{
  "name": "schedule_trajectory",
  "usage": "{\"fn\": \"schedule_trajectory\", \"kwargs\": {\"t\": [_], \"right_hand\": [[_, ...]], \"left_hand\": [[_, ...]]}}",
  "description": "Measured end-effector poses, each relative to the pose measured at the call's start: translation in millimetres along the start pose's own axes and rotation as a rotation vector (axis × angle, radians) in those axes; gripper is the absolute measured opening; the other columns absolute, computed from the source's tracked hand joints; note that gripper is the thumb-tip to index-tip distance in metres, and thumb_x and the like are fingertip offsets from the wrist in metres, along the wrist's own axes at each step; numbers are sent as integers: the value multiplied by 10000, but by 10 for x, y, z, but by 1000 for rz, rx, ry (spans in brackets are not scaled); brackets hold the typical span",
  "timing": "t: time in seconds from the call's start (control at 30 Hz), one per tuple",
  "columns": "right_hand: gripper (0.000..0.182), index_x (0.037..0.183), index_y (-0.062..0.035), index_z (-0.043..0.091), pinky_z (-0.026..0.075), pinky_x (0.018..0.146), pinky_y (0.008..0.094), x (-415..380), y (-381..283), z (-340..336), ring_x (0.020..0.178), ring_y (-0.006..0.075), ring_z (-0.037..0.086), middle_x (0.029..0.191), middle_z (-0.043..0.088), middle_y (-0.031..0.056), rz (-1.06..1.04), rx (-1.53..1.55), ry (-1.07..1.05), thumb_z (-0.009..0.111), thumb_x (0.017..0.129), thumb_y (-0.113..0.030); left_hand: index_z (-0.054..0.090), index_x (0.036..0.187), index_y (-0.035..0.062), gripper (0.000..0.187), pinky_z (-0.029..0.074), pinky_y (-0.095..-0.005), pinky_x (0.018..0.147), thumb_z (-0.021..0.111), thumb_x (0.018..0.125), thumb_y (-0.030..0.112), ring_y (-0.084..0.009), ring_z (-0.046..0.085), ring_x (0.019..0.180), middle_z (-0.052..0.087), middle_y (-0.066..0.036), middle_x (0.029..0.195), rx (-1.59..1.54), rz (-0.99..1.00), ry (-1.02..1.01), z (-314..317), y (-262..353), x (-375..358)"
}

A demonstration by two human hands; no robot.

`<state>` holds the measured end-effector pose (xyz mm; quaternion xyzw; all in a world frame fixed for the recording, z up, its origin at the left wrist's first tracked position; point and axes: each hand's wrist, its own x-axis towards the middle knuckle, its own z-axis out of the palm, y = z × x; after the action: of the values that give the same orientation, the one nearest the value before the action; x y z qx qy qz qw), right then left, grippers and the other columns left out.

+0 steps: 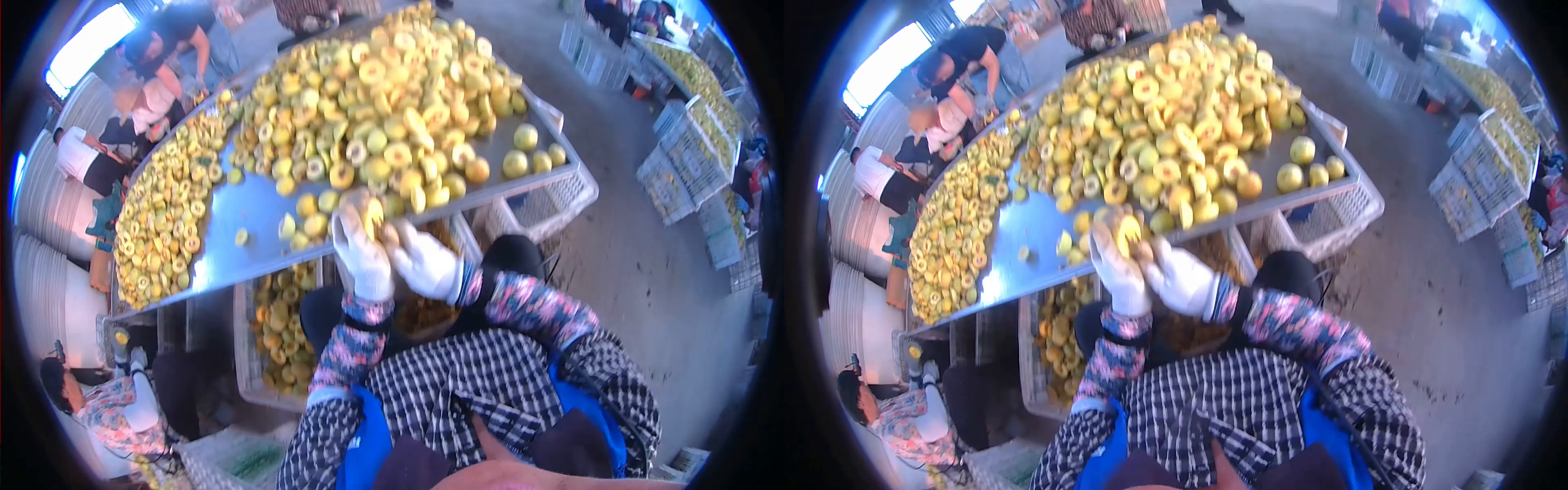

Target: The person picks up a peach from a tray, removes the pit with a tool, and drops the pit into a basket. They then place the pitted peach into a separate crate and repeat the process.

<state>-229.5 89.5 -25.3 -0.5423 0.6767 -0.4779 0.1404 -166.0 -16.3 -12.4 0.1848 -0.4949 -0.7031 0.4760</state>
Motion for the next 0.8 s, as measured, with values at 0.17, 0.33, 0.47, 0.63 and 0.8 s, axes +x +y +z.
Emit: {"fn": "schedule_trajectory", "kwargs": {"t": [0.17, 0.33, 0.47, 0.63, 0.8], "right_hand": [[381, 1236, 6, 396, 484, 776, 467, 89, 48, -49, 919, 459, 591, 990, 605, 273, 46, 94, -82, 451, 969, -260], [271, 1028, 3, 422, 471, 683, 503, 148, 66, -123, 842, 475, 592, 864, 607, 293, 49, -52, -157, 514, 946, -239], [273, 1016, 5, 425, 473, 665, 501, 85, 85, 29, 811, 473, 604, 837, 609, 289, 48, 118, -23, 499, 959, -251], [269, 1009, 1, 424, 471, 653, 503, 89, 6, -15, 812, 477, 597, 833, 604, 292, 123, 12, -63, 503, 956, -250], [259, 1085, -19, 408, 476, 684, 481, 89, 50, -21, 824, 455, 599, 837, 600, 278, 137, 2, -115, 511, 947, -213]], "left_hand": [[614, 1012, 13, 423, 506, -272, 683, 534, 965, 426, -174, 615, 888, 613, -72, 1042, -85, 155, 9, 89, -7, -5], [615, 994, 14, 399, 514, -275, 692, 582, 943, 408, -171, 623, 851, 634, -67, 960, -171, -34, 59, 12, -24, 10], [547, 1025, 41, 374, 529, -361, 853, 526, 969, 410, -213, 600, 909, 584, -99, 1015, -119, -55, 44, -68, -165, 54], [580, 1008, 30, 383, 515, -315, 702, 567, 949, 408, -197, 612, 876, 606, -77, 986, -192, -47, 54, 9, -59, 9], [546, 1011, 45, 370, 529, -381, 861, 533, 966, 412, -198, 594, 897, 579, -93, 1016, -123, -97, 61, 7, -59, 35]]}}
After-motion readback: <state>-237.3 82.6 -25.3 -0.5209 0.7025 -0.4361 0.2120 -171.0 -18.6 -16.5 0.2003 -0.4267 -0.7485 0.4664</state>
